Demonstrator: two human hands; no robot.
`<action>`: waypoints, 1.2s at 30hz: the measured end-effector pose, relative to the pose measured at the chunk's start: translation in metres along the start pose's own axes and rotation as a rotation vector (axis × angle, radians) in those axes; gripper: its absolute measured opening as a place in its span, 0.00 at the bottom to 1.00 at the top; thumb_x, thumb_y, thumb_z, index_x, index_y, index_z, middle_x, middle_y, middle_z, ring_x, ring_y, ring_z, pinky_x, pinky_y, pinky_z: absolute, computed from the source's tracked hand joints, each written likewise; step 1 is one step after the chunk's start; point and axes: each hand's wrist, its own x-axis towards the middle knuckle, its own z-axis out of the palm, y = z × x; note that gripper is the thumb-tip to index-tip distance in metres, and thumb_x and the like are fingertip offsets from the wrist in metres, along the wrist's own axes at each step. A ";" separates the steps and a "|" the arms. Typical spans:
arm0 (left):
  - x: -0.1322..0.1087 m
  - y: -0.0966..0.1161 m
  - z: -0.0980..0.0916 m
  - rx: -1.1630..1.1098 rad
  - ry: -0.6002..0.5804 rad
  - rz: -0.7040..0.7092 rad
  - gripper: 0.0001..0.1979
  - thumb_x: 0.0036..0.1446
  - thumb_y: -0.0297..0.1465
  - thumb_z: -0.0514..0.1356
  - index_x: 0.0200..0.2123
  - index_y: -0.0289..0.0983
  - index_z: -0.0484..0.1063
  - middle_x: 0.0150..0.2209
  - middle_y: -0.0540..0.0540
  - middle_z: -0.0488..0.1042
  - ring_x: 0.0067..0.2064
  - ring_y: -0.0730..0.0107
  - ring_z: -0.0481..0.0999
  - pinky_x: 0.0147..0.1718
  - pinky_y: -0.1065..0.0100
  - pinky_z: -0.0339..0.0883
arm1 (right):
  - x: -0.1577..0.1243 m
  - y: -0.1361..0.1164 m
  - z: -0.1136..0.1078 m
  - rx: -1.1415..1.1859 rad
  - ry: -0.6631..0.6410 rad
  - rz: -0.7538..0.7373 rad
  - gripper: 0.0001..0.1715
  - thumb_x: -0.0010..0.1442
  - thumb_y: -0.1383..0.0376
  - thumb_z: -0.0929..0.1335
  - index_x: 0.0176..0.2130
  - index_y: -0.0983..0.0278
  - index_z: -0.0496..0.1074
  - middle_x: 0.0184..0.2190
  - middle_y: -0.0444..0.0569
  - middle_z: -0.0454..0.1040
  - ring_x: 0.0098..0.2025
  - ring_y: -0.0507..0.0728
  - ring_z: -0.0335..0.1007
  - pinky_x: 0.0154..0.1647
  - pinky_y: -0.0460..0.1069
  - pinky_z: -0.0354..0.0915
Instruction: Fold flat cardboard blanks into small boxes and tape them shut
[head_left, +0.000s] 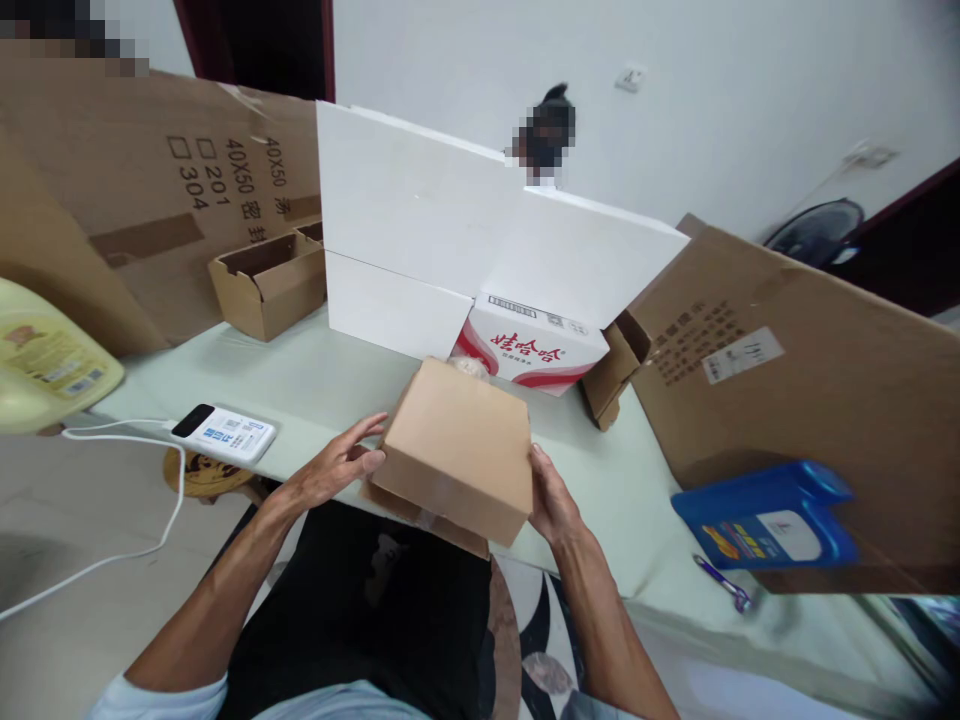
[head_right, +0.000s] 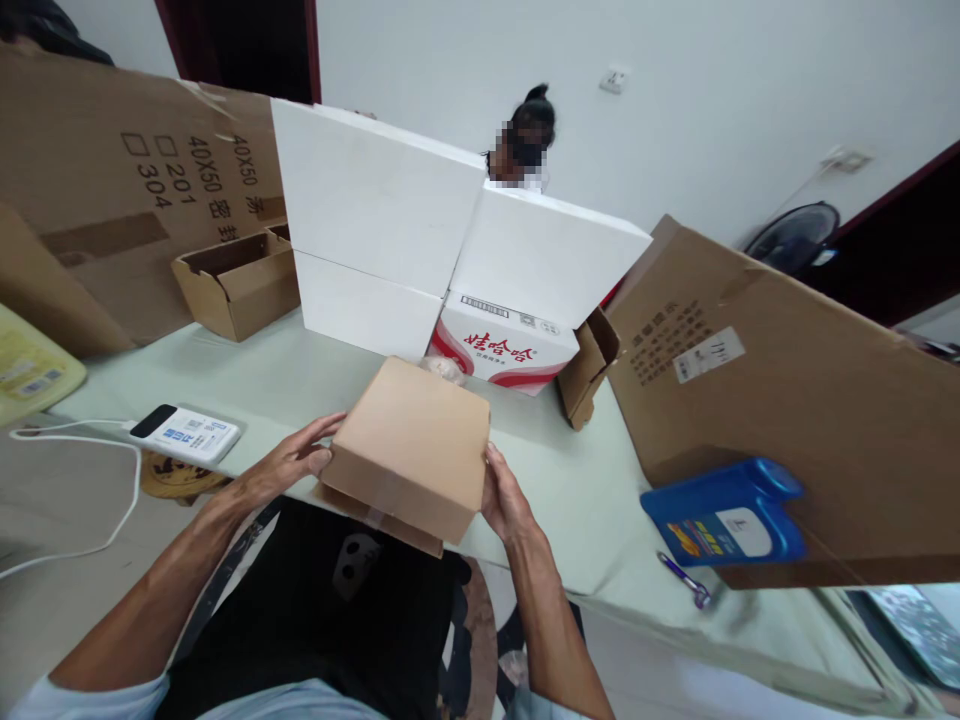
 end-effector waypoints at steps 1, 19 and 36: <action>-0.005 0.002 -0.001 0.017 -0.011 -0.010 0.49 0.63 0.59 0.64 0.77 0.41 0.58 0.76 0.31 0.62 0.64 0.42 0.76 0.57 0.53 0.76 | 0.000 0.001 -0.001 -0.010 -0.014 0.018 0.26 0.59 0.45 0.78 0.50 0.56 0.79 0.49 0.49 0.88 0.54 0.66 0.85 0.54 0.57 0.80; -0.004 0.032 -0.013 0.462 0.049 0.598 0.22 0.65 0.24 0.58 0.58 0.41 0.81 0.60 0.39 0.81 0.63 0.51 0.78 0.64 0.50 0.70 | -0.011 -0.009 0.014 -0.429 0.144 -0.135 0.34 0.60 0.37 0.74 0.53 0.57 0.82 0.59 0.55 0.82 0.59 0.69 0.79 0.55 0.60 0.78; -0.006 0.062 -0.015 0.311 -0.027 0.415 0.33 0.64 0.47 0.69 0.69 0.46 0.72 0.71 0.39 0.71 0.70 0.43 0.71 0.66 0.50 0.69 | -0.025 -0.077 0.085 -1.576 -0.343 -1.300 0.12 0.74 0.63 0.71 0.55 0.60 0.77 0.45 0.53 0.85 0.43 0.61 0.77 0.42 0.53 0.72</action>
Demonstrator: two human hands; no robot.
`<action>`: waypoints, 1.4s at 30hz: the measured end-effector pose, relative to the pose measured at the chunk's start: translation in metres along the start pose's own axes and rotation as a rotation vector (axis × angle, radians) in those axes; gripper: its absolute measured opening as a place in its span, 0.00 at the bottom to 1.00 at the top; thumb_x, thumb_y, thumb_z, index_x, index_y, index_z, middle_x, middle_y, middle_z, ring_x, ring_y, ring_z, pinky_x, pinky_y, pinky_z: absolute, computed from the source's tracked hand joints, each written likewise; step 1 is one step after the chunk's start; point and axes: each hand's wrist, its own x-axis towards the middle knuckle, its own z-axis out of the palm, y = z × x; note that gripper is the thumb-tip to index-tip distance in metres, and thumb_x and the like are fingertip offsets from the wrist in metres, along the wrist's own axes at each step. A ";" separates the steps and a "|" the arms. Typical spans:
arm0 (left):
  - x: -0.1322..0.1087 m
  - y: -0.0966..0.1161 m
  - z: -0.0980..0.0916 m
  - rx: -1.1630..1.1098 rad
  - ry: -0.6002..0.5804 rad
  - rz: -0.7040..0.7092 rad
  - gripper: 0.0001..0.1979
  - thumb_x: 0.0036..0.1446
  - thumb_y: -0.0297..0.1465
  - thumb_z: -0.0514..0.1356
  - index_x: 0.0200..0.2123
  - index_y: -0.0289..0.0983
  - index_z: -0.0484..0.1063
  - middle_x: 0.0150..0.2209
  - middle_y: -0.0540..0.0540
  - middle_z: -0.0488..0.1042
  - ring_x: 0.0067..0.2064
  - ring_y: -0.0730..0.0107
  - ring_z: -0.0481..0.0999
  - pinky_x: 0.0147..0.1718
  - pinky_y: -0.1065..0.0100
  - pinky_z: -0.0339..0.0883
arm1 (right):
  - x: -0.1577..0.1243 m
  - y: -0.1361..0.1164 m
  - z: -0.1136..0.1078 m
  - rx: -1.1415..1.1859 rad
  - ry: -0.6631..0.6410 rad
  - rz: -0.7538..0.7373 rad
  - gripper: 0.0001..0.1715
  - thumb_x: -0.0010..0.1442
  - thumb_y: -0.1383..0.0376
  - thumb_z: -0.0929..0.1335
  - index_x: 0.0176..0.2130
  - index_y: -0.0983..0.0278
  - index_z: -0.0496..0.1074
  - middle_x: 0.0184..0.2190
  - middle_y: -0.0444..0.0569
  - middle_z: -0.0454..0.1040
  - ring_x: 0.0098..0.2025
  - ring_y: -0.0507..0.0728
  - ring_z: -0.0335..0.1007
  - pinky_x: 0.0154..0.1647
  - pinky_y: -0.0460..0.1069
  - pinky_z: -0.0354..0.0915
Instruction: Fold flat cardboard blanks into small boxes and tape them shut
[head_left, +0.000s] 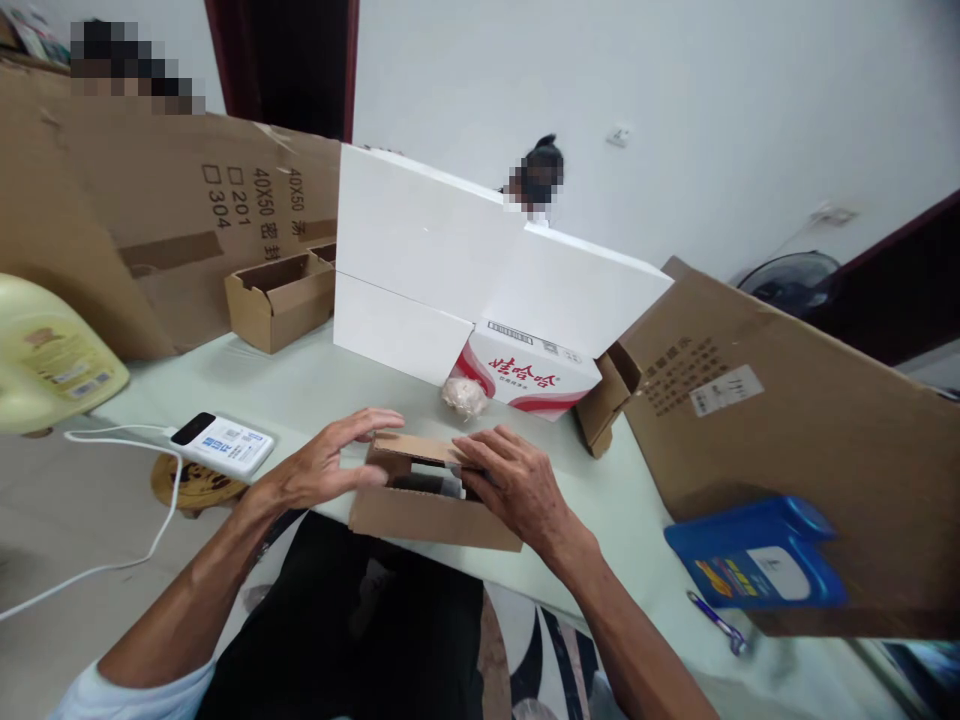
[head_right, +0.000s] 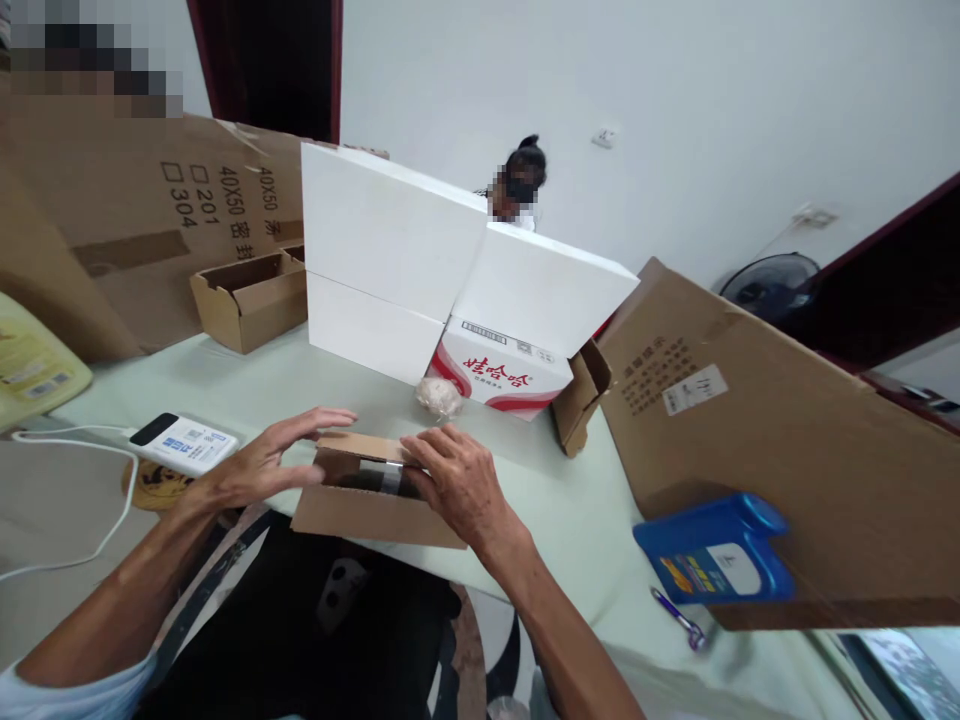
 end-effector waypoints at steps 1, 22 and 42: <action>-0.007 0.002 -0.001 0.005 -0.033 0.040 0.42 0.59 0.49 0.73 0.73 0.48 0.67 0.74 0.39 0.66 0.73 0.40 0.67 0.69 0.48 0.66 | 0.000 0.001 0.002 -0.008 0.013 0.009 0.11 0.74 0.63 0.71 0.55 0.60 0.77 0.44 0.52 0.85 0.42 0.61 0.77 0.41 0.53 0.71; -0.021 0.004 0.014 0.334 -0.066 0.101 0.52 0.48 0.22 0.73 0.73 0.54 0.63 0.79 0.39 0.54 0.74 0.39 0.66 0.67 0.45 0.71 | 0.017 -0.006 0.001 0.572 0.120 0.171 0.16 0.75 0.56 0.70 0.38 0.58 0.85 0.38 0.51 0.85 0.38 0.57 0.81 0.40 0.51 0.76; -0.044 -0.001 0.001 0.394 -0.088 0.109 0.49 0.50 0.23 0.69 0.73 0.57 0.64 0.78 0.43 0.58 0.69 0.45 0.75 0.59 0.59 0.80 | 0.011 0.109 0.045 0.839 0.460 0.970 0.31 0.51 0.38 0.79 0.29 0.62 0.82 0.29 0.51 0.84 0.24 0.57 0.77 0.26 0.52 0.76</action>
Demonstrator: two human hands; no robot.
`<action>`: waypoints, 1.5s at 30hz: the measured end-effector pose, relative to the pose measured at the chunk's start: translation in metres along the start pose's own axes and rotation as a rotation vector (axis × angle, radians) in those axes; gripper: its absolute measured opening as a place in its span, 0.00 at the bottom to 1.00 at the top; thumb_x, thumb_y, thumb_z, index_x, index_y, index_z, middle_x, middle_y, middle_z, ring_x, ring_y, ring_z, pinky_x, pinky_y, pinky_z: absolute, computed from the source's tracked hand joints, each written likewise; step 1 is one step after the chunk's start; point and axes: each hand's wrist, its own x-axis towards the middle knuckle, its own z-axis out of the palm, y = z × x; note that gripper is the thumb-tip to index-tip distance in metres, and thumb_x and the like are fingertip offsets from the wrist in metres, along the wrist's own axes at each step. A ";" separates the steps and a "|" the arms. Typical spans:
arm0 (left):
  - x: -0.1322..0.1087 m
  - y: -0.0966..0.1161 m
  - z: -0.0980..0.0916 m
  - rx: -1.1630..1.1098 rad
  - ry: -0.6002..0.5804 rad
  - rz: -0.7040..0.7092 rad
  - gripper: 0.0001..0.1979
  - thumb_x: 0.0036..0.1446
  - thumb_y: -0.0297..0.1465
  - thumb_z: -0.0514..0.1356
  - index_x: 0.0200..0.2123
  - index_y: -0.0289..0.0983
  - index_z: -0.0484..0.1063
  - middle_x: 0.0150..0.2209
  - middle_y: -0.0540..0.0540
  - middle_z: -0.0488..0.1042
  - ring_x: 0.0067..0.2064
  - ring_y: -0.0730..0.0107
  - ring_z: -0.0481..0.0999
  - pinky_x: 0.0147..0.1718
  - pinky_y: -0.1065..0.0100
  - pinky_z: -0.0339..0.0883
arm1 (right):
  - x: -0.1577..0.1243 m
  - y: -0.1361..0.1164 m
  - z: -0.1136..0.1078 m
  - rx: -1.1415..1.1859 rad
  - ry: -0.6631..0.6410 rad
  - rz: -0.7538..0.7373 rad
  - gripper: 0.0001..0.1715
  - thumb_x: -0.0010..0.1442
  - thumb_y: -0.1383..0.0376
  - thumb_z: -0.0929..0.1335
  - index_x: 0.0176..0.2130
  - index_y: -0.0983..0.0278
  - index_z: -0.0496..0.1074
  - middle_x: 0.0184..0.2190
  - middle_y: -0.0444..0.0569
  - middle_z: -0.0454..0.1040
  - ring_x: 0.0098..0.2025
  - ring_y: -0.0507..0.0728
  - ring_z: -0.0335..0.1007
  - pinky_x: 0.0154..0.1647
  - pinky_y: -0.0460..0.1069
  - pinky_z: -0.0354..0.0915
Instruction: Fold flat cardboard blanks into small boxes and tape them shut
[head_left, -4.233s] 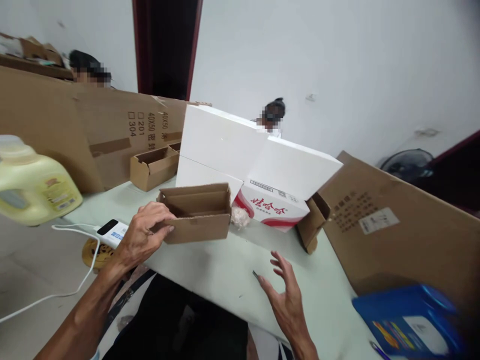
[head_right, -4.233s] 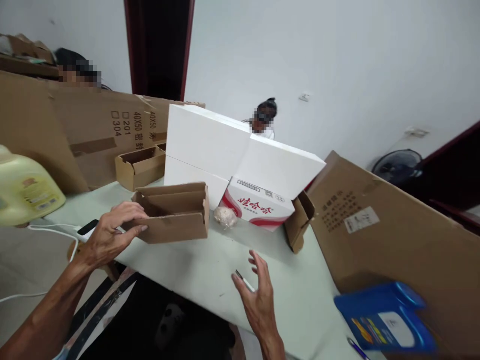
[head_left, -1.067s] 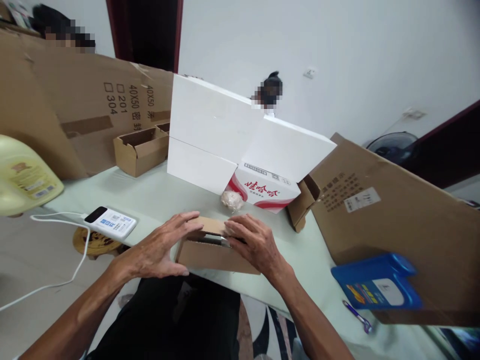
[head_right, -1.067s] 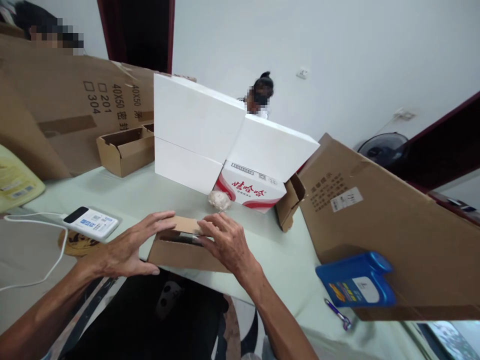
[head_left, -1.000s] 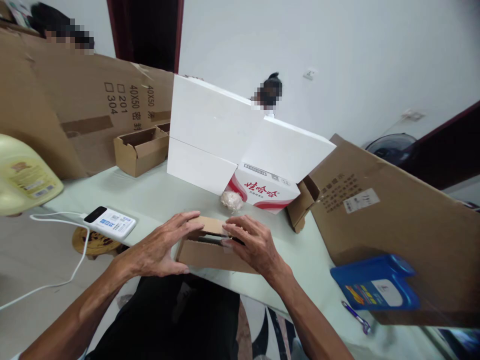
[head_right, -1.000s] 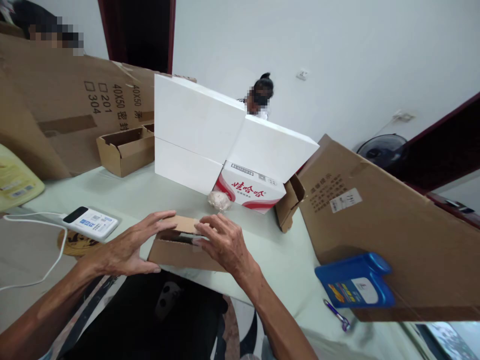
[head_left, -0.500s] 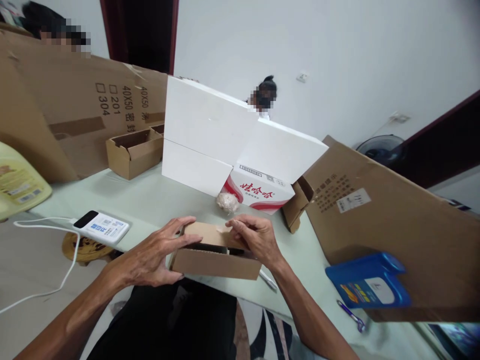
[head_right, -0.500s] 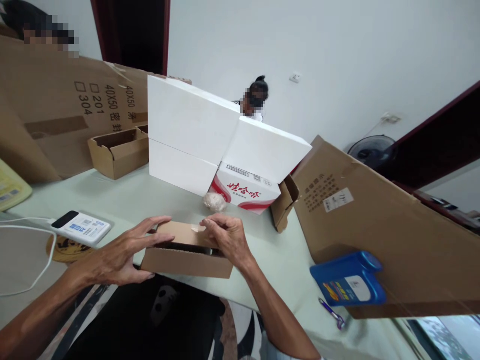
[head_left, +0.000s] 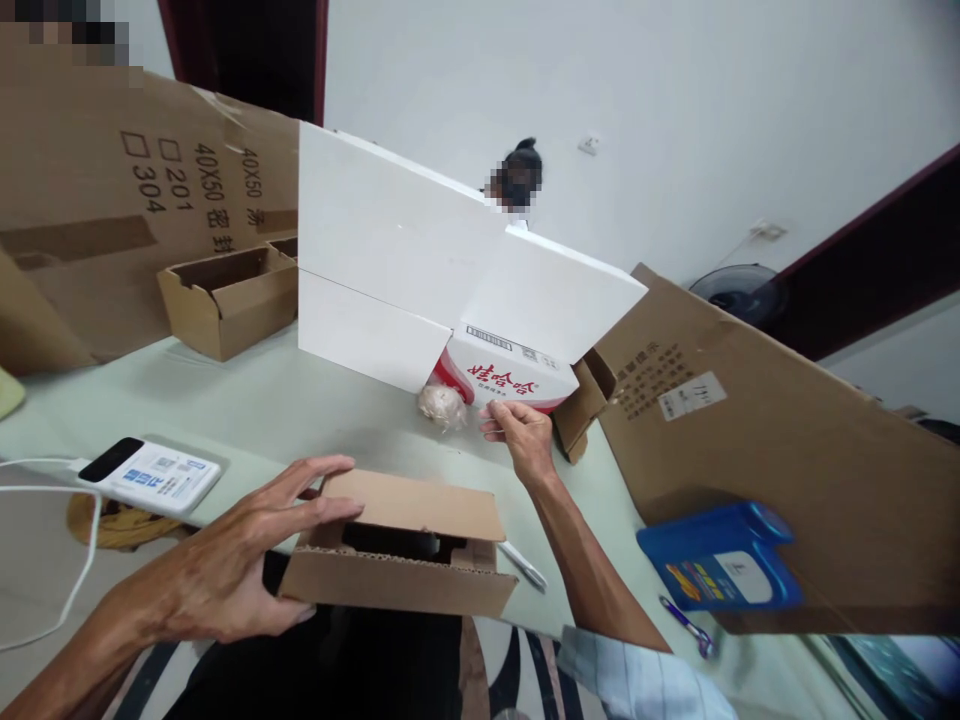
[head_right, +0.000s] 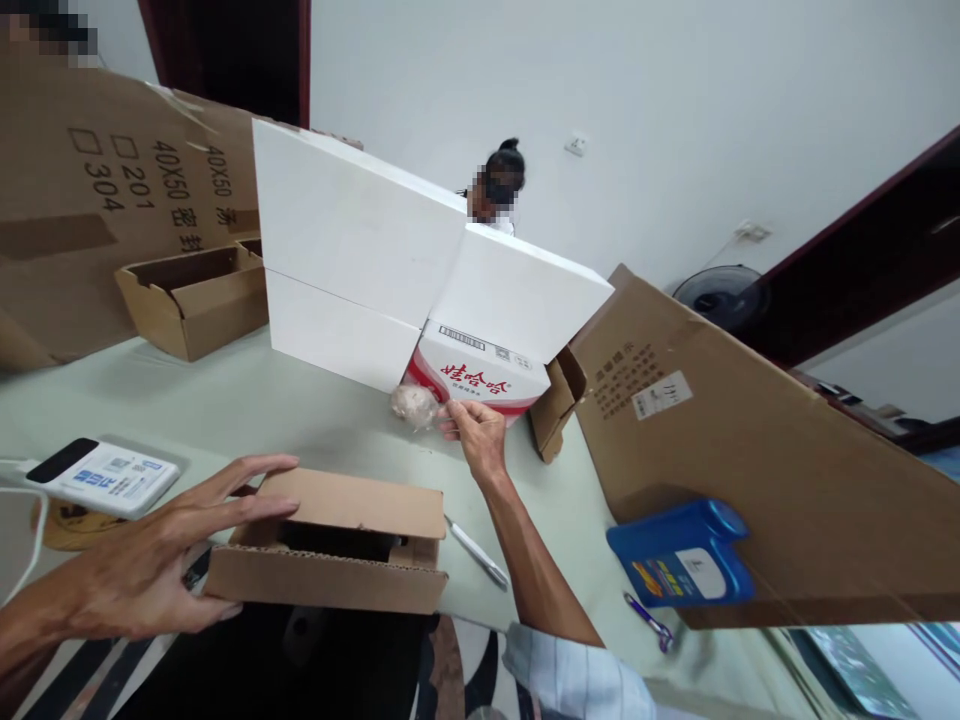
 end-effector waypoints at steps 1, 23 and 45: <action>0.000 -0.002 0.001 0.004 0.003 -0.004 0.49 0.50 0.23 0.69 0.74 0.57 0.63 0.79 0.44 0.57 0.69 0.45 0.75 0.58 0.59 0.80 | 0.007 0.008 0.001 -0.026 0.018 -0.016 0.31 0.52 0.37 0.78 0.29 0.62 0.82 0.28 0.50 0.84 0.24 0.57 0.76 0.26 0.52 0.75; -0.001 -0.011 0.011 0.078 0.016 -0.041 0.48 0.53 0.26 0.70 0.75 0.54 0.61 0.81 0.43 0.50 0.73 0.46 0.71 0.63 0.56 0.79 | 0.067 0.146 0.048 -0.802 -0.085 -0.723 0.16 0.78 0.60 0.66 0.42 0.60 0.82 0.46 0.57 0.85 0.49 0.62 0.79 0.53 0.54 0.72; -0.001 -0.013 0.013 0.071 0.029 -0.018 0.47 0.54 0.28 0.69 0.75 0.54 0.61 0.81 0.44 0.49 0.72 0.47 0.72 0.62 0.57 0.79 | 0.063 0.176 0.041 -0.810 -0.171 -0.783 0.14 0.78 0.62 0.64 0.49 0.61 0.80 0.58 0.60 0.80 0.56 0.65 0.76 0.61 0.65 0.72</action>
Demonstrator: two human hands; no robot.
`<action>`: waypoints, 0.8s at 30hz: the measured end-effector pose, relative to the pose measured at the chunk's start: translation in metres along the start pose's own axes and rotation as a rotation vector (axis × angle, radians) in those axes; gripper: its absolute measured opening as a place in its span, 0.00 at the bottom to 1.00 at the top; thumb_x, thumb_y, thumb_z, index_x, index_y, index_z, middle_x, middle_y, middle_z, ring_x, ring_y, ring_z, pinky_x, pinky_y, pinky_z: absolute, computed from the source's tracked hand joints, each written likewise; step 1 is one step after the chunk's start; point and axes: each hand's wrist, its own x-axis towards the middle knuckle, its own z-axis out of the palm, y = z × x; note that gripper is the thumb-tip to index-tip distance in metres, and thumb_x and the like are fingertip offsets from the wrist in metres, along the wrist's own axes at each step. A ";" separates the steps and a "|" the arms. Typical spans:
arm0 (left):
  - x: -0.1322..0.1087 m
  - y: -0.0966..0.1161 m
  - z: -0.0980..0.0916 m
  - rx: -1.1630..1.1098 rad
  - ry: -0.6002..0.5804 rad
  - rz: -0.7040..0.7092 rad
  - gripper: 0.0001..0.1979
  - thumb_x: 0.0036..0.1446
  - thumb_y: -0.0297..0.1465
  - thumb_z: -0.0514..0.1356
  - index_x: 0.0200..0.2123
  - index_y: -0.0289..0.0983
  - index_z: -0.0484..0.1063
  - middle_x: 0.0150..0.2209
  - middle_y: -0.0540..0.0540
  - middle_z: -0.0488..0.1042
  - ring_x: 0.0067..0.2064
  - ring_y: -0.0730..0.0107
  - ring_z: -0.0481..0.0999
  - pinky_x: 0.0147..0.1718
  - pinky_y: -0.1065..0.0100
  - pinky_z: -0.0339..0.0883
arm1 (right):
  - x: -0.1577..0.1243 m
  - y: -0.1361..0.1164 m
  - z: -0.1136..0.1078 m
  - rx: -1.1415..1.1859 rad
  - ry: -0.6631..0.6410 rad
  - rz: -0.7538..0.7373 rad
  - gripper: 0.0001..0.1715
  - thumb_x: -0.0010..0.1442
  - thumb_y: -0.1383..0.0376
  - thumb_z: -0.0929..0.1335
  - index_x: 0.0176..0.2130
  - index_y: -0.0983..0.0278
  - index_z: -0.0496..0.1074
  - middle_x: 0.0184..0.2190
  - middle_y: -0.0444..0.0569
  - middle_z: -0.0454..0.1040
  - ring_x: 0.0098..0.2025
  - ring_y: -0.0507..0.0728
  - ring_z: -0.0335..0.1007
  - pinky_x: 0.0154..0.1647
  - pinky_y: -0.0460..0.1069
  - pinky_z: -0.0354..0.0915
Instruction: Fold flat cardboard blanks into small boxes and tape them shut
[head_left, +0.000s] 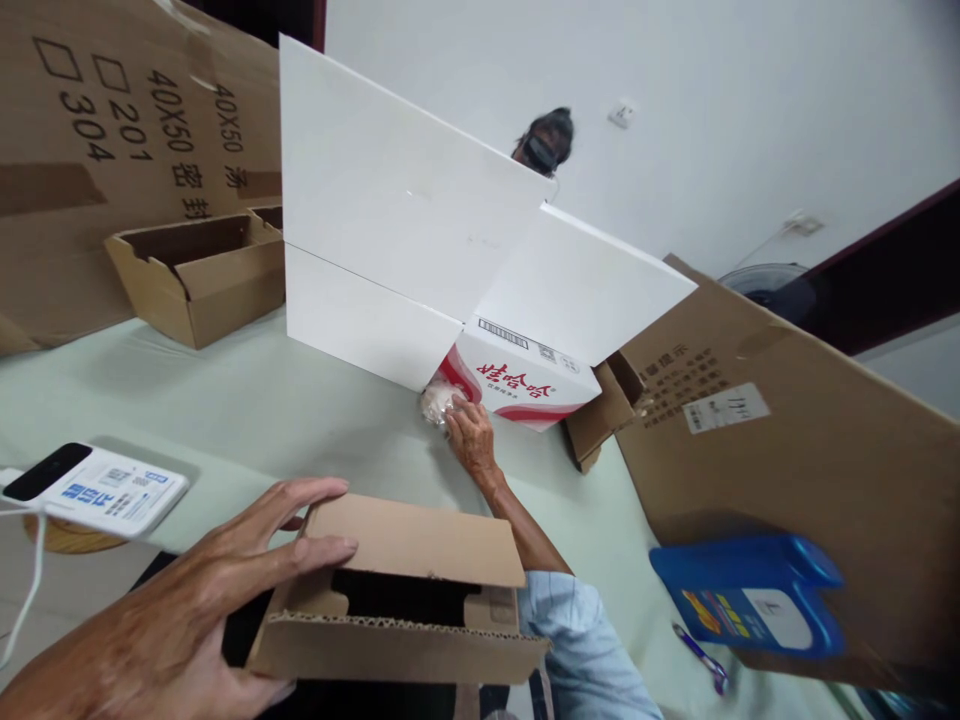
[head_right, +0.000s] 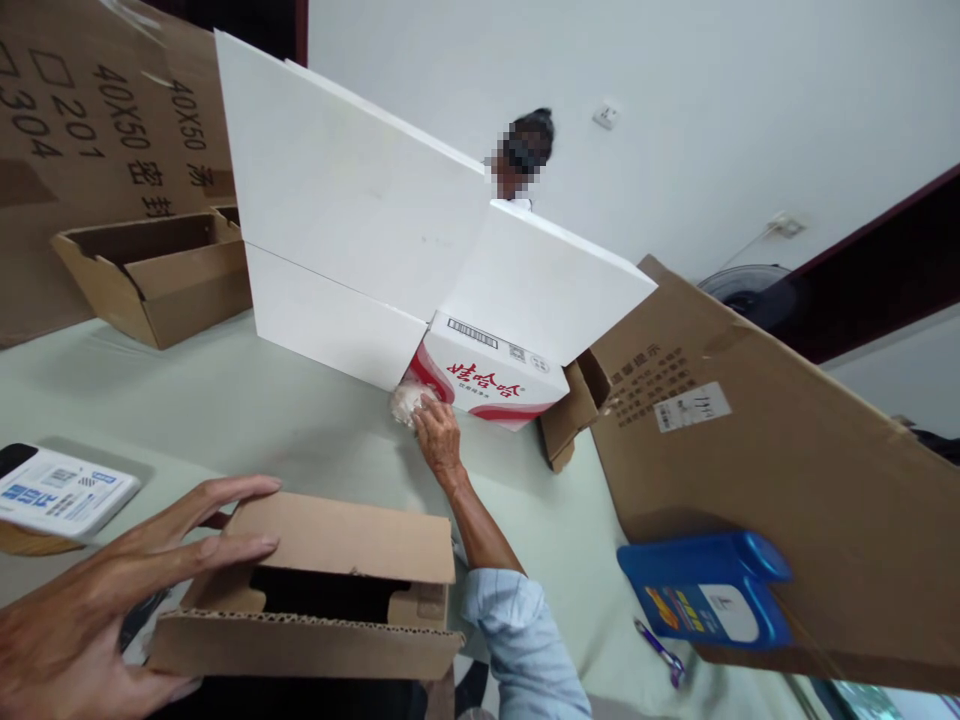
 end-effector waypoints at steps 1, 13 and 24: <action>0.001 0.000 0.000 0.003 0.000 0.002 0.47 0.54 0.28 0.69 0.75 0.54 0.61 0.81 0.43 0.50 0.72 0.47 0.72 0.62 0.57 0.79 | 0.001 0.000 0.002 0.002 0.005 0.008 0.14 0.77 0.62 0.65 0.49 0.62 0.80 0.57 0.60 0.80 0.56 0.65 0.76 0.61 0.64 0.72; 0.008 0.004 -0.002 -0.084 -0.045 -0.049 0.49 0.51 0.23 0.69 0.75 0.55 0.61 0.80 0.43 0.52 0.71 0.48 0.73 0.60 0.60 0.80 | 0.007 0.003 0.016 0.015 -0.041 0.116 0.20 0.70 0.55 0.73 0.56 0.63 0.73 0.56 0.61 0.75 0.58 0.69 0.71 0.62 0.64 0.71; 0.027 0.010 -0.008 -0.261 0.023 -0.047 0.56 0.49 0.31 0.78 0.73 0.52 0.50 0.77 0.35 0.57 0.74 0.41 0.67 0.69 0.42 0.69 | 0.019 -0.042 -0.073 0.227 0.010 0.222 0.24 0.72 0.50 0.68 0.59 0.61 0.75 0.55 0.60 0.78 0.52 0.64 0.77 0.54 0.58 0.76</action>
